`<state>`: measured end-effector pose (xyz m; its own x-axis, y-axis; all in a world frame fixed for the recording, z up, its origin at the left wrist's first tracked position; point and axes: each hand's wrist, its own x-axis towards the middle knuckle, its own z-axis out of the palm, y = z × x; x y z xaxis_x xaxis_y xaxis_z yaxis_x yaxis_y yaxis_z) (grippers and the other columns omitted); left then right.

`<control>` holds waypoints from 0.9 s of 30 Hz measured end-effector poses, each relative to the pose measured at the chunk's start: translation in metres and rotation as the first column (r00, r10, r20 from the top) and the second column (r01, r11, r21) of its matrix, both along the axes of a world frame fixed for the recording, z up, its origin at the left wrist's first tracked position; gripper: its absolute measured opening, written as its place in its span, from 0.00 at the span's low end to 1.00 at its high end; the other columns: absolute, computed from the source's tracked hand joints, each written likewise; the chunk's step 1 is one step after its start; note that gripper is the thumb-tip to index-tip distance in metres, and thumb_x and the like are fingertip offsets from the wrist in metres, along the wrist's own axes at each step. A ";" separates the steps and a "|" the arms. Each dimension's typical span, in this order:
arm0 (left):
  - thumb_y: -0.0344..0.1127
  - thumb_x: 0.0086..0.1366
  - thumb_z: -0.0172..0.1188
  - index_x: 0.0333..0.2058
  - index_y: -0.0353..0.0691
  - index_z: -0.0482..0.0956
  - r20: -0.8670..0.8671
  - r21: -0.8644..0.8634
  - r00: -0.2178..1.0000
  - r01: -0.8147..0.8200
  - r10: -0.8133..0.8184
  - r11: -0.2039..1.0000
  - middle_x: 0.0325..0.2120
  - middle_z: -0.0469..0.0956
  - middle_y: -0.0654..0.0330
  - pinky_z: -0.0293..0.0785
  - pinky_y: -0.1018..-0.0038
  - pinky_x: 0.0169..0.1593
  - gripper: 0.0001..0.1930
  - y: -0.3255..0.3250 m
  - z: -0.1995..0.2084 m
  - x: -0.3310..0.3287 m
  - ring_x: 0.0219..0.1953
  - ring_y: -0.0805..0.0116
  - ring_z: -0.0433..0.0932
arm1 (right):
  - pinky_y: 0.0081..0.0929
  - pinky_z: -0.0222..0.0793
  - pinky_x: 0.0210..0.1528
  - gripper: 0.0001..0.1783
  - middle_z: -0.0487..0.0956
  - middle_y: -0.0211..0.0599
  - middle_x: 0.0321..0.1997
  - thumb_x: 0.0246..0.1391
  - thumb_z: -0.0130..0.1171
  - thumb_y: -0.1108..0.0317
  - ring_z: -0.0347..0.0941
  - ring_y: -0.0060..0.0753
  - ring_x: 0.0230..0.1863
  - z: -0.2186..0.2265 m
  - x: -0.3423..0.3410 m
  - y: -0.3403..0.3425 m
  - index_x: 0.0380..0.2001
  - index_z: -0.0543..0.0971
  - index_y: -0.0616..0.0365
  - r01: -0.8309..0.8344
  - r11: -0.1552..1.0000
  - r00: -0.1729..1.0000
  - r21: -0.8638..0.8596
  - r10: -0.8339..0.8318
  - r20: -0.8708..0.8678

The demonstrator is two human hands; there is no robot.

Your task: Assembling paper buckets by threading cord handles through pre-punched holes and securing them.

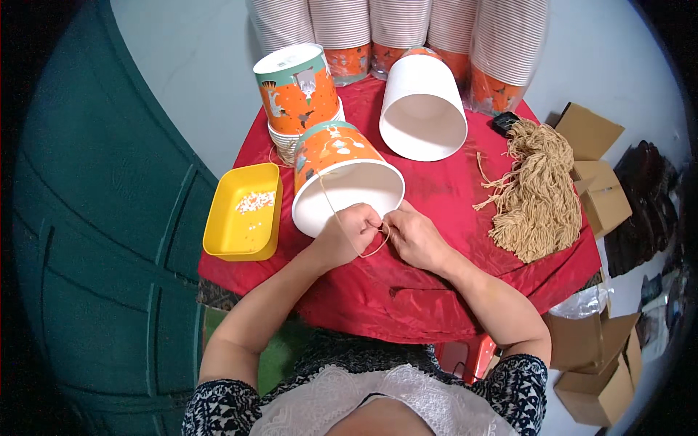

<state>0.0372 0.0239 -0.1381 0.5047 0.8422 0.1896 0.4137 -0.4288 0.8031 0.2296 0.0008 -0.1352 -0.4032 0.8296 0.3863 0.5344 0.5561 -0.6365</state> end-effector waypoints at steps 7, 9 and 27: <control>0.20 0.56 0.57 0.31 0.32 0.73 -0.047 0.324 0.998 -0.025 0.042 0.946 0.28 0.74 0.50 0.73 0.66 0.36 0.04 -0.008 -0.003 0.009 0.31 0.54 0.76 | 0.47 0.72 0.40 0.07 0.75 0.57 0.37 0.55 0.54 0.75 0.74 0.60 0.39 -0.005 -0.003 0.001 0.26 0.75 0.69 0.024 1.000 0.999 0.001 -0.024 -0.028; 0.21 0.56 0.57 0.31 0.32 0.73 -0.083 0.347 0.995 -0.026 0.058 0.937 0.28 0.73 0.48 0.73 0.63 0.37 0.04 -0.009 -0.004 0.011 0.32 0.48 0.76 | 0.47 0.72 0.40 0.07 0.75 0.57 0.37 0.54 0.54 0.75 0.75 0.59 0.38 -0.004 -0.004 0.000 0.26 0.76 0.69 0.044 0.999 0.999 -0.021 -0.045 -0.026; 0.21 0.55 0.57 0.28 0.33 0.73 -0.018 0.373 1.000 0.009 -0.003 0.928 0.25 0.74 0.51 0.72 0.66 0.34 0.02 -0.002 -0.002 0.008 0.29 0.55 0.76 | 0.40 0.74 0.32 0.06 0.79 0.54 0.27 0.56 0.54 0.74 0.80 0.52 0.31 0.009 -0.012 -0.011 0.35 0.73 0.66 0.173 0.968 0.931 -0.182 -0.221 -0.291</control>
<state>0.0448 0.0219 -0.1397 0.5154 0.7091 0.4812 0.4223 -0.6987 0.5774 0.2179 -0.0098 -0.1263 -0.1078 0.9382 0.3288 0.3889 0.3442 -0.8546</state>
